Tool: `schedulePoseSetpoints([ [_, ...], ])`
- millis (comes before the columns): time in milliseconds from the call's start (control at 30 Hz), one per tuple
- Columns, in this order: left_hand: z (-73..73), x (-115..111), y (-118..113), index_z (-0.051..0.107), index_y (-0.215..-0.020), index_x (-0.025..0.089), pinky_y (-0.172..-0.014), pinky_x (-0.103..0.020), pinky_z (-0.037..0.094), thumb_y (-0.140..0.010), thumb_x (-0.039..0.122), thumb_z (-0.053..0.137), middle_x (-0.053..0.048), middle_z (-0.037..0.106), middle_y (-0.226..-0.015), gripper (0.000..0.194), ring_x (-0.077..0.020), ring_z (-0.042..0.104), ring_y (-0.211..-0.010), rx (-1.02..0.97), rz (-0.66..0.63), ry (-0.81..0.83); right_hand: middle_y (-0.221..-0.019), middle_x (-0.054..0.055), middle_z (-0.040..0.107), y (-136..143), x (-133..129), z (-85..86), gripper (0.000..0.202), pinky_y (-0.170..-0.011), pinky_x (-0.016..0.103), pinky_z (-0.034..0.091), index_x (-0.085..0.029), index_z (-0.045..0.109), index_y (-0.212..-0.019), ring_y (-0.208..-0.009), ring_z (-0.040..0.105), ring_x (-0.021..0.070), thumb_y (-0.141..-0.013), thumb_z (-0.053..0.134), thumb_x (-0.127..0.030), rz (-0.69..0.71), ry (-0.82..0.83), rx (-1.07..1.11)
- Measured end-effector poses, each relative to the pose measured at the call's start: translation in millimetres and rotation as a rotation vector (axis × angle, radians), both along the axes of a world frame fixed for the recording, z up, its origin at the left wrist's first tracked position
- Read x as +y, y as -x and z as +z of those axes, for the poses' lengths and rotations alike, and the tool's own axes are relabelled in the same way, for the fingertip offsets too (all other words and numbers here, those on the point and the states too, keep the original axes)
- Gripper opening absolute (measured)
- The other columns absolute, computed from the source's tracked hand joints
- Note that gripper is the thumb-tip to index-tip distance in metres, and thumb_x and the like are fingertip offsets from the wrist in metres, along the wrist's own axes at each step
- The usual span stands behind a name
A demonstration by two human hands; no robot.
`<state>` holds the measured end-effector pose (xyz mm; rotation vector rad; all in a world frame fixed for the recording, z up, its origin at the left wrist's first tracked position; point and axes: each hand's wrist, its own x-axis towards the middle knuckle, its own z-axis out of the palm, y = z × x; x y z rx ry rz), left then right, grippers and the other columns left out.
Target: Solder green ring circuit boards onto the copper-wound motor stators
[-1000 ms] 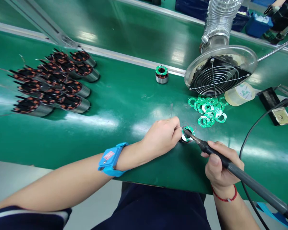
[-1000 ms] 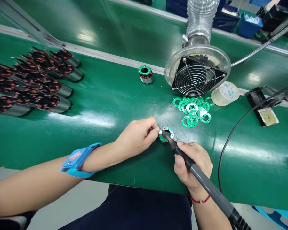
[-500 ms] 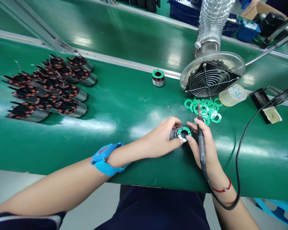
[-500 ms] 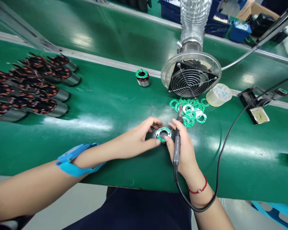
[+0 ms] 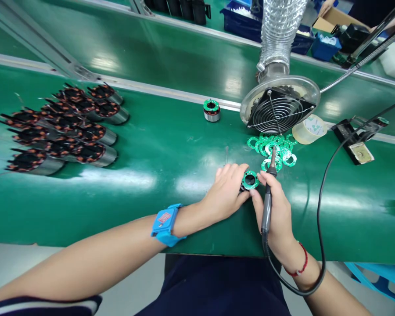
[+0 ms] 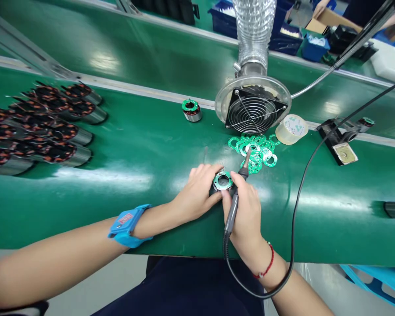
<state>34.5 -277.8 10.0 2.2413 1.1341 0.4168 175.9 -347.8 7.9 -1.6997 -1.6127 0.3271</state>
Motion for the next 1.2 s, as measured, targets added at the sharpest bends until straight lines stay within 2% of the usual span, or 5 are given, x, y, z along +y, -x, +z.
schedulePoseSetpoints([
  [267, -2.5, 21.6, 8.5, 0.052, -0.121, 0.016, -0.087, -0.045, 0.041, -0.089, 0.034, 0.06, -0.012, 0.059, -0.112, 0.038, -0.0293, 0.051, -0.102, -0.053, -0.226, -0.024, -0.119, 0.011, 0.07, 3.7, 0.2, -7.7, 0.043, -0.088, 0.047, 0.059, -0.024, 0.049, -0.133, -0.108, 0.069, 0.0283, -0.092, 0.06, -0.03, 0.002, -0.03, -0.005],
  [467, -4.8, 14.6, 18.2, 0.04, -0.124, 0.017, -0.093, -0.042, 0.048, -0.088, 0.024, 0.063, -0.013, 0.058, -0.12, 0.043, -0.0259, 0.058, -0.11, -0.185, -0.147, -0.005, -0.124, 0.011, 0.068, 1.4, 0.3, -13.3, 0.046, -0.093, 0.046, 0.058, -0.025, 0.047, -0.134, -0.112, 0.068, 0.0266, -0.09, 0.063, -0.029, -0.01, -0.008, 0.097],
  [567, 0.7, 8.0, 20.1, 0.046, -0.11, 0.019, -0.084, -0.04, 0.051, -0.091, 0.023, 0.06, -0.009, 0.062, -0.107, 0.024, -0.025, 0.061, -0.099, -0.064, -0.144, -0.135, -0.121, 0.011, 0.069, 0.4, -1.1, -13.9, 0.048, -0.095, 0.044, 0.057, -0.024, 0.045, -0.136, -0.112, 0.068, 0.0243, -0.091, 0.062, -0.029, -0.028, -0.064, 0.151],
  [867, 5.6, 0.6, 24.2, 0.053, -0.094, 0.015, -0.063, -0.036, 0.048, -0.1, 0.027, 0.048, -0.01, 0.066, -0.089, 0.014, -0.0243, 0.063, -0.076, 0.112, -0.152, -0.562, -0.114, 0.01, 0.071, 2.3, 1.0, -11.9, 0.042, -0.085, 0.044, 0.059, -0.025, 0.047, -0.134, -0.1, 0.07, 0.0251, -0.094, 0.058, -0.033, -0.038, -0.114, -0.028],
  [1200, 2.4, 15.8, 30.1, 0.06, -0.085, 0.014, -0.061, -0.03, 0.048, -0.099, 0.009, 0.037, -0.005, 0.066, -0.075, 0.027, -0.0184, 0.061, -0.063, 0.089, -0.248, -0.655, -0.106, 0.011, 0.07, 6.5, -0.4, -11.1, 0.036, -0.081, 0.042, 0.059, -0.021, 0.049, -0.129, -0.097, 0.069, 0.0248, -0.097, 0.055, -0.034, -0.041, -0.104, -0.065],
])
